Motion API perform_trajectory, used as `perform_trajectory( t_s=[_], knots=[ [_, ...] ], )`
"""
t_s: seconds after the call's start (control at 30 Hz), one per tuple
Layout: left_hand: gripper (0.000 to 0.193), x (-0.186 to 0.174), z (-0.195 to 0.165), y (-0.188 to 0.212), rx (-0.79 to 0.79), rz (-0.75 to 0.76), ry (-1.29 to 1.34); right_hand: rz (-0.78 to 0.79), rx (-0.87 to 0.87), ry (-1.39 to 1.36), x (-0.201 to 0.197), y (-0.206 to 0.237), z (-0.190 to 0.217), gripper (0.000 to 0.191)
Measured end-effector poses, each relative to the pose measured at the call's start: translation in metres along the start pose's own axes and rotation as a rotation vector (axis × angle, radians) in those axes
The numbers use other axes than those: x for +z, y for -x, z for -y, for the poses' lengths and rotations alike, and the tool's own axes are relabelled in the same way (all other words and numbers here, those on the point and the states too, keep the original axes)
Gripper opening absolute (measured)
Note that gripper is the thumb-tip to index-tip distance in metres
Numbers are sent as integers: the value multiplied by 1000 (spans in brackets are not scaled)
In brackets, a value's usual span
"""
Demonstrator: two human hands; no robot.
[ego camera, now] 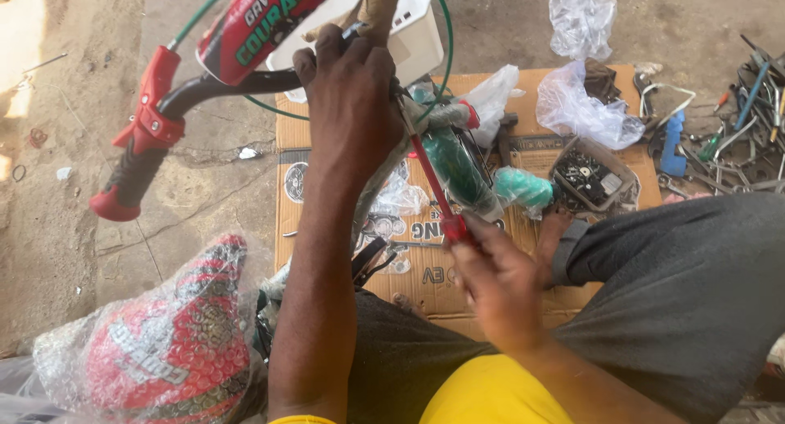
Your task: The person assembles a child's bicycle by attaching a water bottle holder to the handlebars and securing a front basket. They use a screwdriver to tighten the components and wrap a plastic bag around the basket for protection.
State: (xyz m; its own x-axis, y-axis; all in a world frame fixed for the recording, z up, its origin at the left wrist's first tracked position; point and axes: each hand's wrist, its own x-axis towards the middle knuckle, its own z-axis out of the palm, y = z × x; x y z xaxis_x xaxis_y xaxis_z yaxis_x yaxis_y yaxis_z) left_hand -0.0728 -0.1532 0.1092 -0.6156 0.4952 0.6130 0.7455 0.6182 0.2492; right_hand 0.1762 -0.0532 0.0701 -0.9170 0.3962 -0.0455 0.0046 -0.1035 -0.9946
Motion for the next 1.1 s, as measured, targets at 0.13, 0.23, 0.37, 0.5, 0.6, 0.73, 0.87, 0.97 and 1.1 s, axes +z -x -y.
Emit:
perform_trajectory(
  t_s=[0.13, 0.23, 0.37, 0.5, 0.6, 0.73, 0.87, 0.97, 1.1],
  knots=[
    [12, -4, -3, 0, 37, -77, 2, 307, 605, -1113, -9, -11, 2, 60],
    [10, -9, -3, -2, 9, -75, 36, 458, 522, -1114, -9, -14, -5, 57],
    [11, -15, -4, -1, 18, -87, 84, -156, 344, -394, 2, -4, -14, 48],
    [11, -18, -5, 0, 29, -104, 56, -45, -42, 9, 12, 5, -10, 49],
    [13, -20, -5, -1, 5, -39, 157, 55, -47, -153, 10, 0, 0, 51],
    [11, -21, -5, -3, -43, 15, 134, 266, 504, -1098, -7, -15, 9, 50],
    [13, -21, -4, -6, -19, -21, 112, 521, 436, -1205, -12, -21, 0, 61],
    [13, -22, -3, -6, -14, -26, 124, 15, 536, -623, -7, -16, -8, 41],
    [15, -22, -4, -4, -25, -12, 157, -152, 202, -163, 2, -10, -12, 42]
  ],
)
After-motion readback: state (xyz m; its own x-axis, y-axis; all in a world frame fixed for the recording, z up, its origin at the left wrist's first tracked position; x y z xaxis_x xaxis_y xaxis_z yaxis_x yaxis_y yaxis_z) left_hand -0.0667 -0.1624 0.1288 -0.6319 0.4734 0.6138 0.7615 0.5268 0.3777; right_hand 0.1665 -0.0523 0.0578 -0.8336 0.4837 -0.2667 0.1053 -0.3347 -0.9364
